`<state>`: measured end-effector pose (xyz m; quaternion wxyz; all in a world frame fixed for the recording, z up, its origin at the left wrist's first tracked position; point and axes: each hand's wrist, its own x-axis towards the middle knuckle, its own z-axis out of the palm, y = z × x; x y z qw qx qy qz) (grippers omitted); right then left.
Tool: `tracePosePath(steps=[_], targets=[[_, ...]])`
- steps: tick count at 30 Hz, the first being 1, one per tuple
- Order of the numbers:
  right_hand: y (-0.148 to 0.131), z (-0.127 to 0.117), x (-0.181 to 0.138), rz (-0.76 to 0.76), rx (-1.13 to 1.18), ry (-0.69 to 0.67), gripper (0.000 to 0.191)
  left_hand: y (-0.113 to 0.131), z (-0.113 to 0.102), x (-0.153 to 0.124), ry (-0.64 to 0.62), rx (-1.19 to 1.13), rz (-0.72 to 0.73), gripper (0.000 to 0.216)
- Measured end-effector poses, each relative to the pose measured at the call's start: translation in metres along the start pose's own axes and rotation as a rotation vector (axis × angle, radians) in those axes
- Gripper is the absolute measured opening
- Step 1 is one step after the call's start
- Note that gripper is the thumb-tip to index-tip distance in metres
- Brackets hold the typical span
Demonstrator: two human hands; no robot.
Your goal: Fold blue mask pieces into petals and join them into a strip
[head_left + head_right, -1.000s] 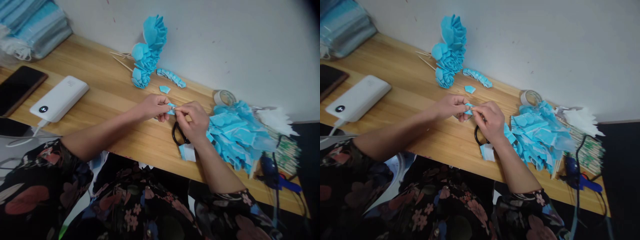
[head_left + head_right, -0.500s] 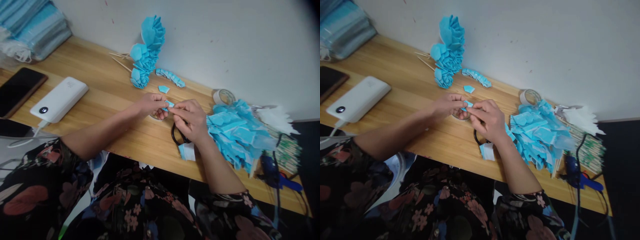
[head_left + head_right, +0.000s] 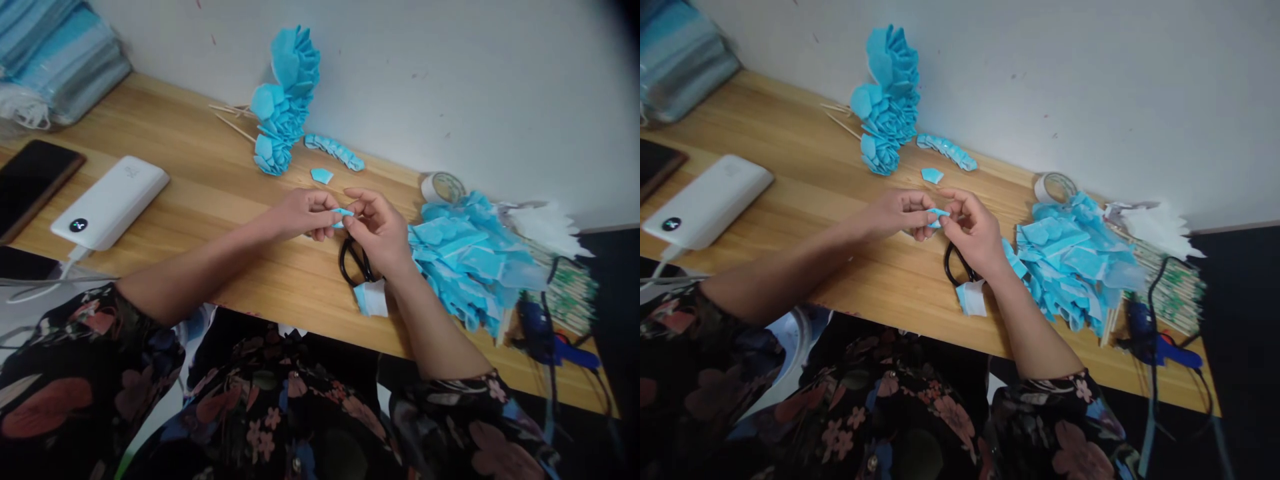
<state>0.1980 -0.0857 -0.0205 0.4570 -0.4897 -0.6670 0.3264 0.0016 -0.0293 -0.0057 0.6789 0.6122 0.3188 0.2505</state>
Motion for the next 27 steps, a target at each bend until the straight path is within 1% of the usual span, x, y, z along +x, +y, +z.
tracePosePath(steps=[4, 8, 10, 14, 19, 23, 27], targets=[[0.000, -0.001, 0.000, -0.037, -0.022, 0.055, 0.038, 0.002, -0.001, -0.002, -0.072, -0.041, 0.021, 0.027], [0.004, -0.004, 0.000, -0.054, -0.052, 0.122, 0.037, 0.003, 0.001, -0.004, -0.159, -0.066, 0.077, 0.028], [0.005, -0.003, 0.000, -0.049, -0.063, 0.134, 0.040, 0.002, 0.003, -0.003, -0.128, -0.052, 0.092, 0.026], [0.005, 0.004, -0.002, -0.007, -0.063, 0.112, 0.041, -0.003, 0.008, 0.000, 0.002, -0.030, 0.091, 0.020], [0.005, 0.006, -0.002, 0.011, -0.023, 0.056, 0.043, -0.004, 0.009, 0.001, 0.069, -0.045, 0.075, 0.015], [0.006, 0.001, -0.001, 0.046, 0.008, -0.001, 0.046, -0.001, 0.006, 0.002, 0.157, -0.040, 0.077, 0.022], [0.007, -0.002, 0.000, 0.060, 0.061, 0.018, 0.047, -0.001, 0.005, 0.003, 0.199, 0.007, 0.075, 0.024]])
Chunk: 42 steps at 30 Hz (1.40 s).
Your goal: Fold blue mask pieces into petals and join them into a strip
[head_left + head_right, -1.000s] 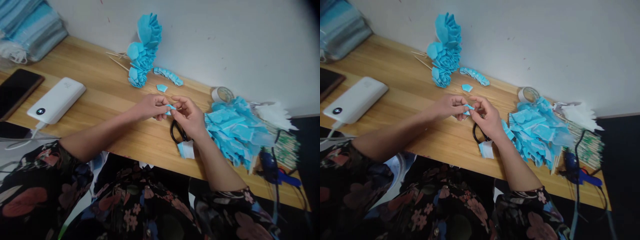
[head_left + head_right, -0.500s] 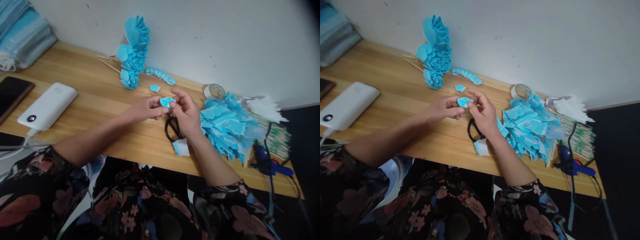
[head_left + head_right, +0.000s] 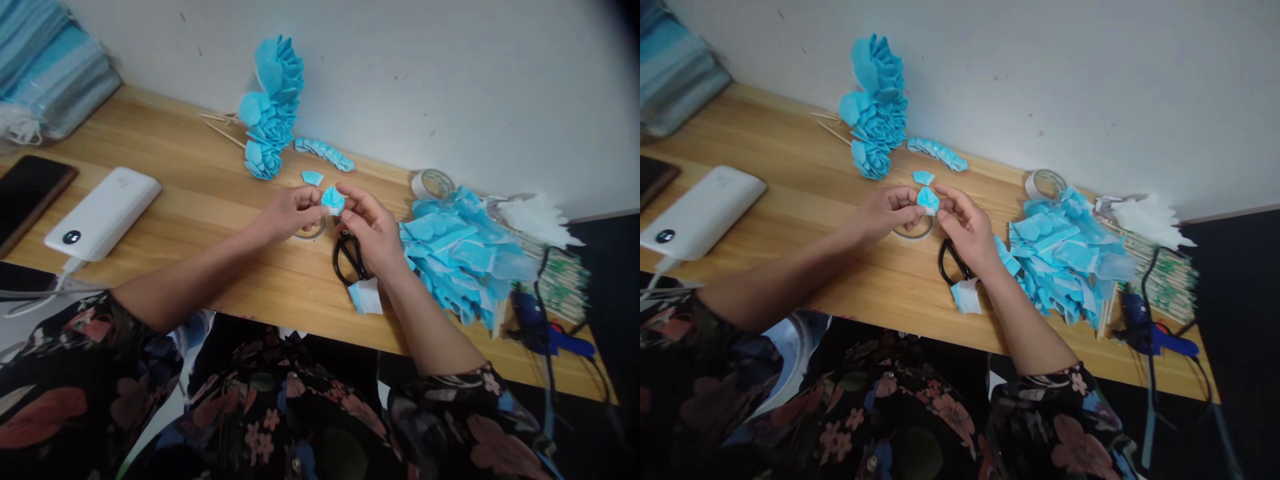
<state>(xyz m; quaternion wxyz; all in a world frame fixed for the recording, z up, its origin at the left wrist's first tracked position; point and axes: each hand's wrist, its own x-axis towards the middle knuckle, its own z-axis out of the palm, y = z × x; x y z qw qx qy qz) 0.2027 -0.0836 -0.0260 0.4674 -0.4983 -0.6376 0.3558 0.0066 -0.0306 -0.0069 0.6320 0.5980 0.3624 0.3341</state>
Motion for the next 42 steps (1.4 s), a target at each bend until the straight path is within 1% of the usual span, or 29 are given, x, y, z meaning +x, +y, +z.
tracePosePath(steps=[3, 9, 13, 17, 19, 21, 23, 25, 27, 30, 32, 34, 37, 42], targets=[[0.002, -0.001, 0.001, 0.009, 0.010, 0.016, 0.050, 0.001, 0.000, -0.001, -0.017, 0.023, -0.017, 0.024], [0.007, -0.003, 0.003, 0.015, 0.011, -0.021, 0.051, 0.003, 0.001, -0.002, -0.081, 0.007, -0.034, 0.022], [0.008, -0.003, 0.004, 0.018, 0.011, 0.010, 0.051, 0.001, -0.001, -0.002, -0.100, -0.084, -0.054, 0.011], [0.007, 0.000, 0.003, 0.021, -0.015, 0.031, 0.052, -0.002, -0.002, 0.000, -0.131, -0.097, -0.062, 0.022], [0.005, 0.000, 0.003, 0.019, -0.031, 0.012, 0.052, -0.003, -0.003, 0.001, -0.144, -0.067, -0.044, 0.021], [0.002, -0.003, 0.003, 0.006, -0.030, -0.011, 0.051, -0.004, -0.003, 0.002, -0.113, -0.054, -0.021, 0.020], [-0.001, -0.010, 0.005, -0.017, -0.042, 0.006, 0.047, -0.004, -0.003, 0.001, -0.034, -0.057, 0.011, 0.017], [-0.004, -0.021, 0.006, -0.057, -0.122, 0.067, 0.040, -0.002, -0.004, 0.001, 0.056, -0.073, 0.044, 0.014], [-0.006, -0.034, 0.008, -0.108, -0.301, 0.093, 0.032, 0.001, -0.005, 0.000, 0.121, -0.094, 0.058, 0.014], [-0.004, -0.047, 0.008, -0.174, -0.644, -0.007, 0.026, 0.004, -0.006, -0.001, 0.160, -0.109, 0.046, 0.017], [0.000, -0.049, 0.008, -0.192, -0.801, -0.075, 0.027, 0.005, -0.006, 0.000, 0.172, -0.109, 0.037, 0.020], [0.003, -0.046, 0.008, -0.184, -0.874, -0.119, 0.026, 0.006, -0.006, 0.000, 0.183, -0.108, 0.034, 0.022], [0.006, -0.037, 0.008, -0.162, -0.893, -0.161, 0.022, 0.005, -0.006, 0.001, 0.188, -0.107, 0.043, 0.022], [0.006, -0.023, 0.007, -0.122, -0.954, -0.142, 0.020, 0.003, -0.006, 0.002, 0.154, -0.127, 0.044, 0.018]])
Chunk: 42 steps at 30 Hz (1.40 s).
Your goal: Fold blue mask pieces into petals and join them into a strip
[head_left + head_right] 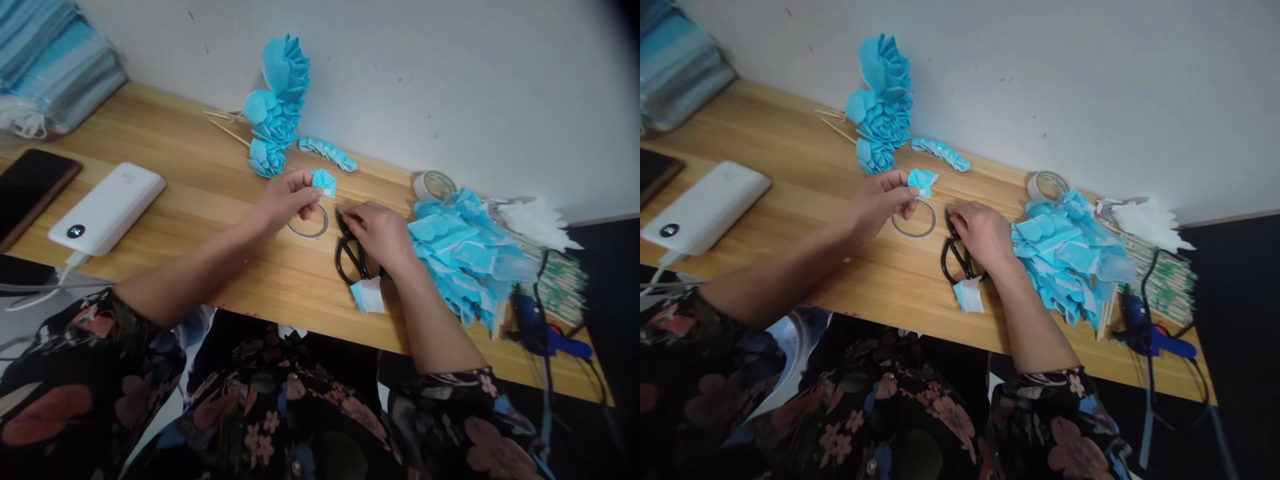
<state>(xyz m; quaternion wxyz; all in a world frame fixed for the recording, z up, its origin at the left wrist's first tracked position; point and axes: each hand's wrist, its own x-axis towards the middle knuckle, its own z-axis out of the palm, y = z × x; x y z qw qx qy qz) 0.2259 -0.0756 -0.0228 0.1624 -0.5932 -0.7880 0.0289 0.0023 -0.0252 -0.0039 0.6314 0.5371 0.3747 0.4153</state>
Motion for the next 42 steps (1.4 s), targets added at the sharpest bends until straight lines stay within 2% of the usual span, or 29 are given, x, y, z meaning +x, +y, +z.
tracePosePath(steps=[9, 14, 17, 21, 24, 26, 33, 42], targets=[[0.000, 0.016, 0.005, 0.092, 0.039, 0.081, 0.016, -0.004, 0.000, 0.001, -0.031, 0.009, -0.043, 0.016], [0.004, 0.023, 0.006, 0.215, 0.085, 0.106, 0.013, -0.002, 0.002, -0.001, -0.080, -0.071, -0.075, 0.010], [0.005, 0.023, 0.006, 0.245, 0.177, 0.176, 0.013, 0.000, 0.004, -0.003, -0.084, -0.080, -0.109, 0.009], [0.000, 0.018, 0.004, 0.133, 0.361, 0.445, 0.016, 0.000, 0.004, -0.003, -0.096, -0.068, -0.144, 0.004], [-0.008, 0.010, 0.001, -0.001, 0.367, 0.634, 0.016, 0.000, 0.004, -0.002, -0.117, -0.055, -0.168, 0.003], [-0.012, 0.005, -0.001, -0.097, 0.332, 0.687, 0.013, 0.001, 0.005, -0.003, -0.136, -0.032, -0.191, 0.003], [-0.017, -0.001, -0.003, -0.343, 0.172, 0.716, 0.011, 0.010, 0.007, -0.008, -0.205, 0.061, -0.286, 0.012], [-0.011, 0.003, -0.002, -0.370, 0.068, 0.664, 0.011, 0.008, 0.005, -0.009, -0.264, 0.071, -0.291, 0.009]])
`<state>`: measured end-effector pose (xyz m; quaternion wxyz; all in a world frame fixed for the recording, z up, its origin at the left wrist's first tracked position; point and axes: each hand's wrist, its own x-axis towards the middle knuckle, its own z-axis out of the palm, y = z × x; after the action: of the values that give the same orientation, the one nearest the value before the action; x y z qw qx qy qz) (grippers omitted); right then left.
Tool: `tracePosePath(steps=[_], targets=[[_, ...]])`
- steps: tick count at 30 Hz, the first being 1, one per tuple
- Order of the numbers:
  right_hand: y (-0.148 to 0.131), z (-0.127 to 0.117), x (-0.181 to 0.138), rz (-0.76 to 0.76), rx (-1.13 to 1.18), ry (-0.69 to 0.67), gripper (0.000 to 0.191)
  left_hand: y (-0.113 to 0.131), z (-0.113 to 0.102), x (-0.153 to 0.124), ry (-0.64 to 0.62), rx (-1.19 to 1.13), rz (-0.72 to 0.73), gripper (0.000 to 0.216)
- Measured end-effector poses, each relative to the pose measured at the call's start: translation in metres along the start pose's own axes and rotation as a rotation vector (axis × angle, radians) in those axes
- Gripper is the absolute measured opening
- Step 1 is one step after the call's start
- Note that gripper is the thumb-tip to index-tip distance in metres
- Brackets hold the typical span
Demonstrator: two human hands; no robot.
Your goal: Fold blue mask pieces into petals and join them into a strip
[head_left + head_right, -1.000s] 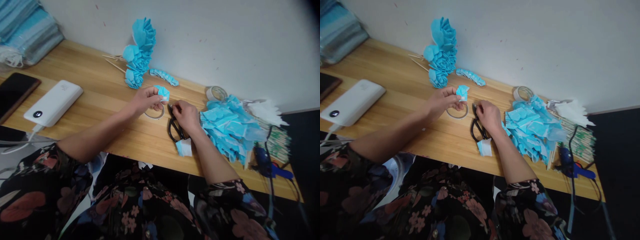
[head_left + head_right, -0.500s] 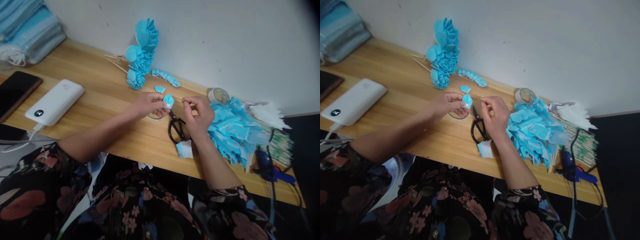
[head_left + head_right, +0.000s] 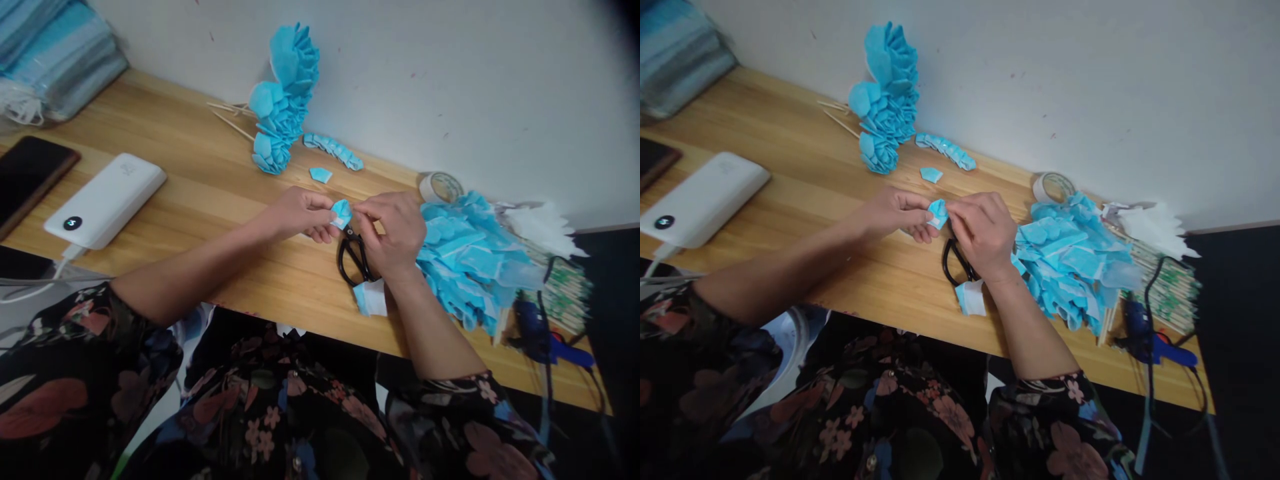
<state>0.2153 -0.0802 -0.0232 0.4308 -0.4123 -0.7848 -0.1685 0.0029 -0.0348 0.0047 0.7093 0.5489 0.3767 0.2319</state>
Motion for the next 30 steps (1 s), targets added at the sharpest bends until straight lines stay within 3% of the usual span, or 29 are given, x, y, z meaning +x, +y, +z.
tracePosePath(steps=[13, 30], targets=[[-0.0020, -0.0021, 0.0047, -0.074, 0.000, 0.053, 0.011, 0.0043, 0.0025, -0.0011, 0.033, -0.005, -0.024, 0.015], [-0.0008, -0.0008, -0.0023, 0.063, 0.058, -0.122, 0.014, 0.0005, -0.0013, 0.0002, 0.037, 0.024, 0.048, 0.014]])
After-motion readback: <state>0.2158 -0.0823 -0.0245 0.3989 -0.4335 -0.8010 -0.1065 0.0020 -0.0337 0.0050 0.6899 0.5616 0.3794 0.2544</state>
